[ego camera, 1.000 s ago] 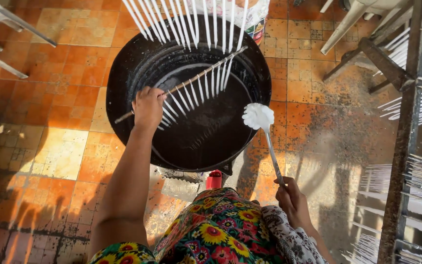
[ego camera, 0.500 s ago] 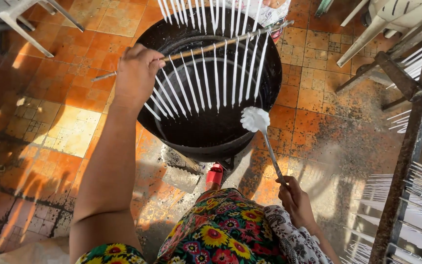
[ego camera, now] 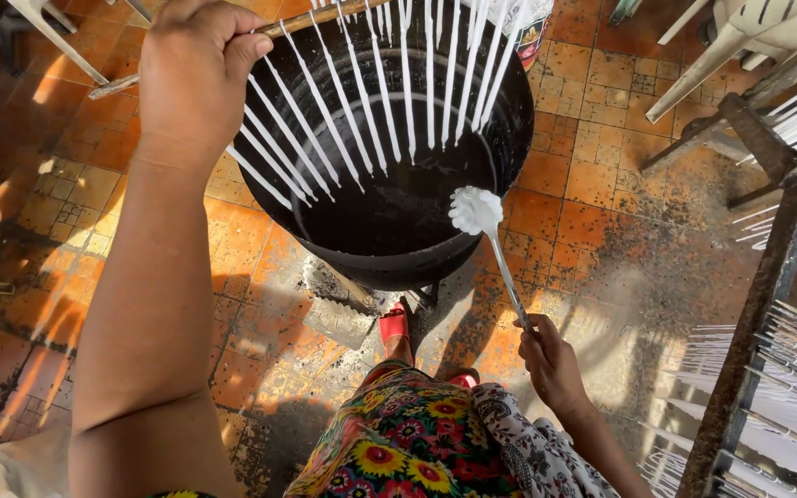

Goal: Dipping a rack of candle wicks into a vat of melted wax and stirring the wax with a tool.

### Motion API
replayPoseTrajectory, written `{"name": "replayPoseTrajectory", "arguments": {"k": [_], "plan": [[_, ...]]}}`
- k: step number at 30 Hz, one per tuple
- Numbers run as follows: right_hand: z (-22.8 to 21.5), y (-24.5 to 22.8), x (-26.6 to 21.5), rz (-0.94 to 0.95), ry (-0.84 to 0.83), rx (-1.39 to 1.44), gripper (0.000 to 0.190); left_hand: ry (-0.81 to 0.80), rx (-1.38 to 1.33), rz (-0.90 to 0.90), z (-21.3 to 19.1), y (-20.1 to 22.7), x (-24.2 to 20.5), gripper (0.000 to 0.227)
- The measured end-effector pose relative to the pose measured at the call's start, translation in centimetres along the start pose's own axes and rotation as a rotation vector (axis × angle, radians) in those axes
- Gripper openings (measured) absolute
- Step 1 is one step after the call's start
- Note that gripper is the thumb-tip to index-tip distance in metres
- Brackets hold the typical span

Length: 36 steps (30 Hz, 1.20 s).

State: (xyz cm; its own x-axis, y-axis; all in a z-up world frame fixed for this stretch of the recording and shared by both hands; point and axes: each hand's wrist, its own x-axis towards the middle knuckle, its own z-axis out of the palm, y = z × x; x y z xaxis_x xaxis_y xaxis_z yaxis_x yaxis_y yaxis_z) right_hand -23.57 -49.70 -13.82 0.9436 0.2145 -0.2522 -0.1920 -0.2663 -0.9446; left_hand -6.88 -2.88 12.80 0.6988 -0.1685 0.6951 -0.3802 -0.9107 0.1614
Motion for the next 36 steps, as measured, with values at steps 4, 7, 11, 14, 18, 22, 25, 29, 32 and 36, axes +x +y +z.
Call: {"name": "replayPoseTrajectory", "arguments": {"k": [4, 7, 11, 14, 18, 22, 25, 29, 32, 36], "plan": [[-0.2, -0.2, 0.6, 0.002, 0.019, -0.021, 0.02, -0.017, 0.057, 0.008, -0.2, -0.1, 0.3, 0.012], [-0.3, -0.8, 0.5, -0.013, 0.026, -0.032, 0.019, -0.035, 0.069, 0.018, 0.0, 0.0, 0.3, 0.013], [-0.4, -0.9, 0.7, -0.016, 0.024, -0.037, 0.019, -0.054, 0.05, -0.022, 0.6, -0.2, 0.4, 0.011], [-0.6, -1.0, 0.4, 0.017, 0.019, -0.065, 0.02, -0.062, 0.042, -0.036, 1.0, -0.2, 0.1, 0.011], [-0.7, -0.9, 0.4, 0.035, 0.023, -0.078, 0.019, -0.126, -0.041, -0.025, 1.1, -0.7, -0.3, 0.01], [-1.0, -0.1, 1.0, 0.042, 0.013, -0.079, 0.019, -0.078, 0.048, -0.02, 1.6, -0.9, -0.6, 0.012], [-1.1, -1.3, 1.5, 0.066, 0.026, -0.134, 0.021, -0.041, 0.089, -0.026, 1.7, -1.3, -0.7, 0.013], [-3.0, -1.1, 4.1, 0.165, -0.059, -0.121, 0.019, -0.046, 0.058, 0.013, 1.2, -2.2, -0.6, 0.014], [-5.3, -1.2, 7.0, 0.086, -0.177, -0.33, 0.019, -0.032, 0.108, 0.053, -0.4, -2.7, -0.5, 0.012], [-6.0, -8.9, 11.3, 0.325, -0.28, -0.746, 0.031, -0.109, 0.182, 0.084, -4.5, -4.3, -0.5, 0.009]]}}
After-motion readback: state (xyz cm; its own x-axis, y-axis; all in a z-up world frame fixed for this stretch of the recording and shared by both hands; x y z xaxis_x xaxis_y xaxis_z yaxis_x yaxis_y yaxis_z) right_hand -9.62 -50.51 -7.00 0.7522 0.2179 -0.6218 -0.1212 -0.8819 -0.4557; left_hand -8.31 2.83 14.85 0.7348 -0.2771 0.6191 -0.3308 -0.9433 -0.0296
